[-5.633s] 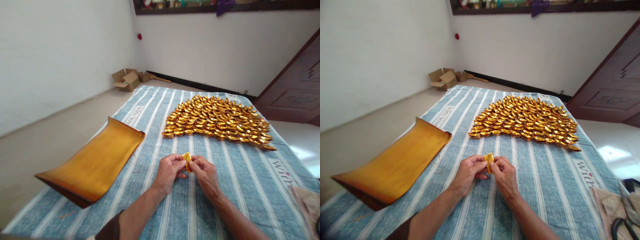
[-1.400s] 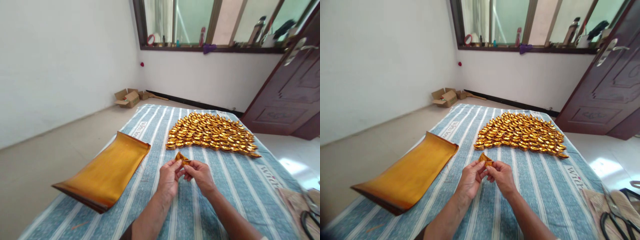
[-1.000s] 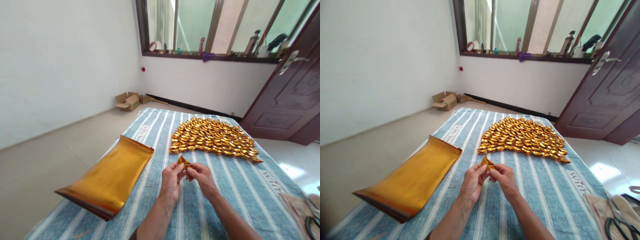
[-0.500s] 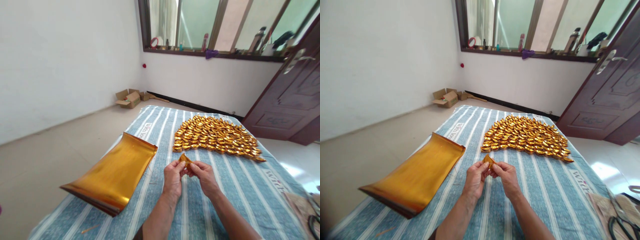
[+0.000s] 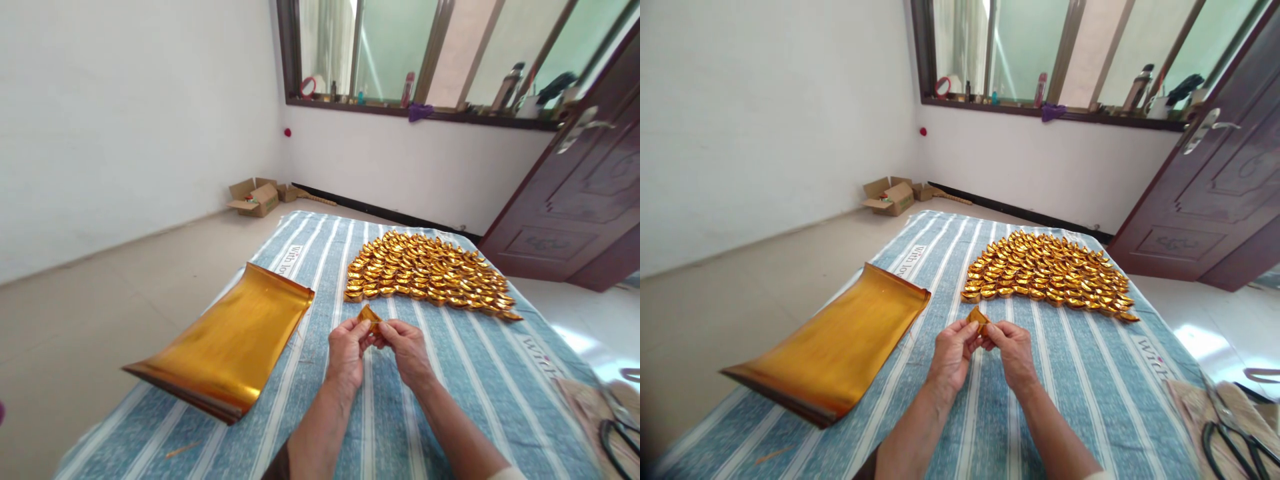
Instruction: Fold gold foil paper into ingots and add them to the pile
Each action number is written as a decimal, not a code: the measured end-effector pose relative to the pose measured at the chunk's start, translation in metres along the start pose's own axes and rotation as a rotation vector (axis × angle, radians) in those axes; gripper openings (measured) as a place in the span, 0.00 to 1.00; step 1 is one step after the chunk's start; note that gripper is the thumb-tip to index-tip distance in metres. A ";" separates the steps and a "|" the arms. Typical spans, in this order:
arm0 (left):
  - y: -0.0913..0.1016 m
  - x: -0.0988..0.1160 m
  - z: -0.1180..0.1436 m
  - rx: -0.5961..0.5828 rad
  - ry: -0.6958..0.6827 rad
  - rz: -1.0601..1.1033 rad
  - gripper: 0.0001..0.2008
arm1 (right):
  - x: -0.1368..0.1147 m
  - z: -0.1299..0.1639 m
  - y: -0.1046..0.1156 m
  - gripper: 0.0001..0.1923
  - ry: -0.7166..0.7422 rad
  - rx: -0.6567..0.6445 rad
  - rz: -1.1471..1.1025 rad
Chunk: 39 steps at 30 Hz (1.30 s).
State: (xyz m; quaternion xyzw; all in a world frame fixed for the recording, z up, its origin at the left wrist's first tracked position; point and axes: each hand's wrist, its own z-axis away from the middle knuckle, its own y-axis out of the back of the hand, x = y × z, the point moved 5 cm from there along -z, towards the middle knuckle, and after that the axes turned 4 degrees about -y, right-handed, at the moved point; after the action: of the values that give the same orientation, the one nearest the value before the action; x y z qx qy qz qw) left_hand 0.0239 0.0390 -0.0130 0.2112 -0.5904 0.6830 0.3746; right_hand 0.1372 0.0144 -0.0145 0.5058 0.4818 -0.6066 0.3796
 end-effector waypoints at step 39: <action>0.007 -0.012 -0.004 0.088 0.097 -0.033 0.07 | 0.014 -0.004 0.009 0.17 -0.077 -0.026 0.017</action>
State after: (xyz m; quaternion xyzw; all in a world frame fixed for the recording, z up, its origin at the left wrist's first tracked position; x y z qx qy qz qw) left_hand 0.0265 0.0397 -0.0270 0.2037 -0.5373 0.7116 0.4044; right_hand 0.1439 0.0162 -0.0297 0.4812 0.4704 -0.6160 0.4095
